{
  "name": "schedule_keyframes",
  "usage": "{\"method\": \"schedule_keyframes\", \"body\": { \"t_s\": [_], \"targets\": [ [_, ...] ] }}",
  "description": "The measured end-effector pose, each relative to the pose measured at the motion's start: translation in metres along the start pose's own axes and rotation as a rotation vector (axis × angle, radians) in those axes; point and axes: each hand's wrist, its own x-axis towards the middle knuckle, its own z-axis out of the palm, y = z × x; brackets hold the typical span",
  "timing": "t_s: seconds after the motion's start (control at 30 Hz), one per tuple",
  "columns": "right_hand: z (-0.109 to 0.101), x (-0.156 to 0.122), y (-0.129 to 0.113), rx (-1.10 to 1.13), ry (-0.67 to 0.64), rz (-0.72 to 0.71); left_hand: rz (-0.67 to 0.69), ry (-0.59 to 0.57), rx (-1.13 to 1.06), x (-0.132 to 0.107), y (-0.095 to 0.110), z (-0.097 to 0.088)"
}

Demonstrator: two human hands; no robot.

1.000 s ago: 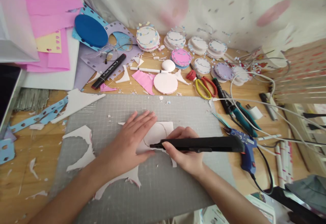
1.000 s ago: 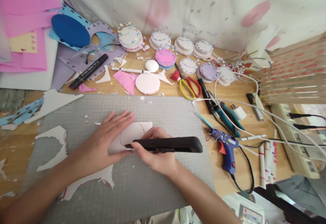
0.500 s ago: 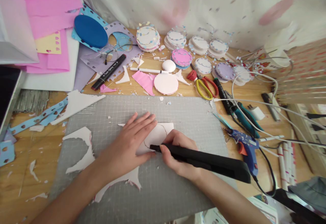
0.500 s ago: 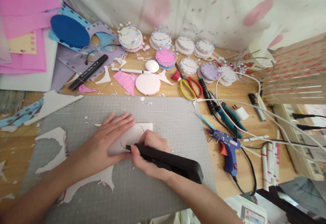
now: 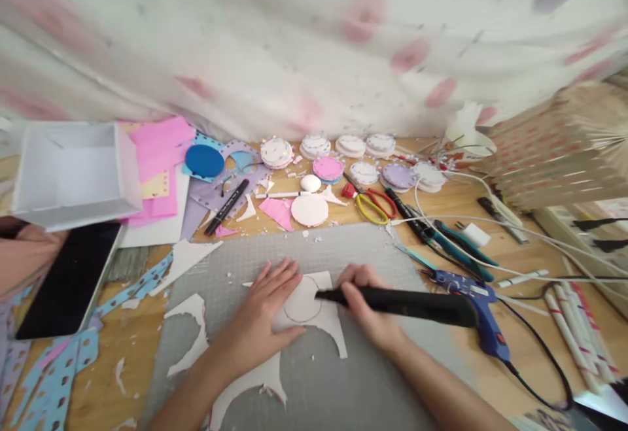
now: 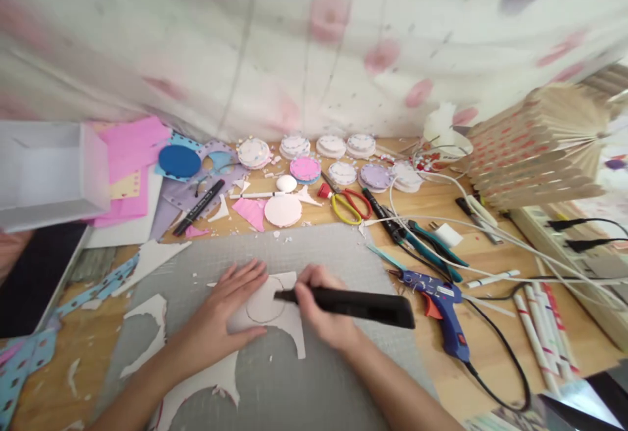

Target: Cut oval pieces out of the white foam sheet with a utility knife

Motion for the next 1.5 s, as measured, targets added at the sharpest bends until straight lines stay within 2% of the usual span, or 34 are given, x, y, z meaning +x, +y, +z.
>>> {"method": "schedule_keyframes", "body": {
  "t_s": [0.07, 0.13, 0.2, 0.4, 0.53, 0.63, 0.7, 0.73, 0.77, 0.83, 0.9, 0.97, 1.03, 1.1, 1.17, 1.23, 1.3, 1.33, 1.4, 1.5],
  "targets": [
    [-0.01, 0.006, 0.009, -0.069, 0.207, 0.038, -0.024, -0.001, 0.005, 0.0, 0.001, -0.001],
    [-0.021, 0.013, 0.02, -0.123, 0.286, 0.02, -0.036, 0.005, 0.017, 0.0, 0.003, -0.001],
    [-0.03, 0.02, 0.03, -0.168, 0.268, -0.021, -0.035, 0.021, 0.032, -0.001, 0.006, -0.002],
    [-0.042, 0.026, 0.042, -0.21, 0.059, -0.09, 0.002, 0.069, 0.118, -0.011, 0.022, -0.015],
    [-0.044, 0.023, 0.038, -0.177, 0.084, -0.09, 0.034, 0.106, 0.215, -0.02, 0.039, -0.031],
    [-0.036, 0.018, 0.019, -0.1, 0.116, -0.086, 0.065, 0.143, 0.263, -0.025, 0.048, -0.038],
    [-0.024, 0.014, 0.001, 0.007, 0.039, -0.066, 0.087, 0.15, 0.273, -0.027, 0.052, -0.04],
    [-0.017, 0.012, -0.008, 0.087, -0.049, -0.039, 0.097, 0.145, 0.274, -0.027, 0.053, -0.041],
    [-0.009, 0.011, -0.015, 0.262, -0.204, 0.049, 0.101, 0.139, 0.273, -0.028, 0.053, -0.041],
    [0.005, 0.008, -0.024, 0.396, -0.31, 0.146, 0.081, 0.146, 0.265, -0.03, 0.053, -0.042],
    [0.014, 0.007, -0.026, 0.512, -0.306, 0.259, 0.008, 0.203, 0.231, -0.033, 0.051, -0.042],
    [0.017, 0.006, -0.024, 0.582, -0.254, 0.333, -0.114, 0.337, 0.153, -0.037, 0.045, -0.043],
    [0.017, 0.004, -0.021, 0.584, -0.205, 0.34, -0.273, 0.48, -0.002, -0.04, 0.038, -0.045],
    [0.017, 0.002, -0.02, 0.571, -0.165, 0.334, -0.439, 0.555, -0.249, -0.04, 0.032, -0.048],
    [0.017, 0.0, -0.023, 0.534, -0.132, 0.311, -0.557, 0.457, -0.543, -0.038, 0.028, -0.052],
    [0.019, -0.004, -0.028, 0.467, -0.109, 0.273, -0.661, 0.241, -0.759, -0.035, 0.029, -0.055],
    [0.021, -0.008, -0.033, 0.395, -0.09, 0.23, -0.793, 0.048, -0.849, -0.034, 0.034, -0.056],
    [0.022, -0.011, -0.035, 0.369, -0.083, 0.213, -0.856, 0.002, -0.865, -0.033, 0.037, -0.056],
    [0.023, -0.014, -0.038, 0.374, -0.077, 0.215, -0.934, 0.011, -0.881, -0.033, 0.041, -0.053],
    [0.024, -0.016, -0.039, 0.466, -0.078, 0.307, -0.95, 0.101, -0.912, -0.032, 0.045, -0.049]
  ]
}}
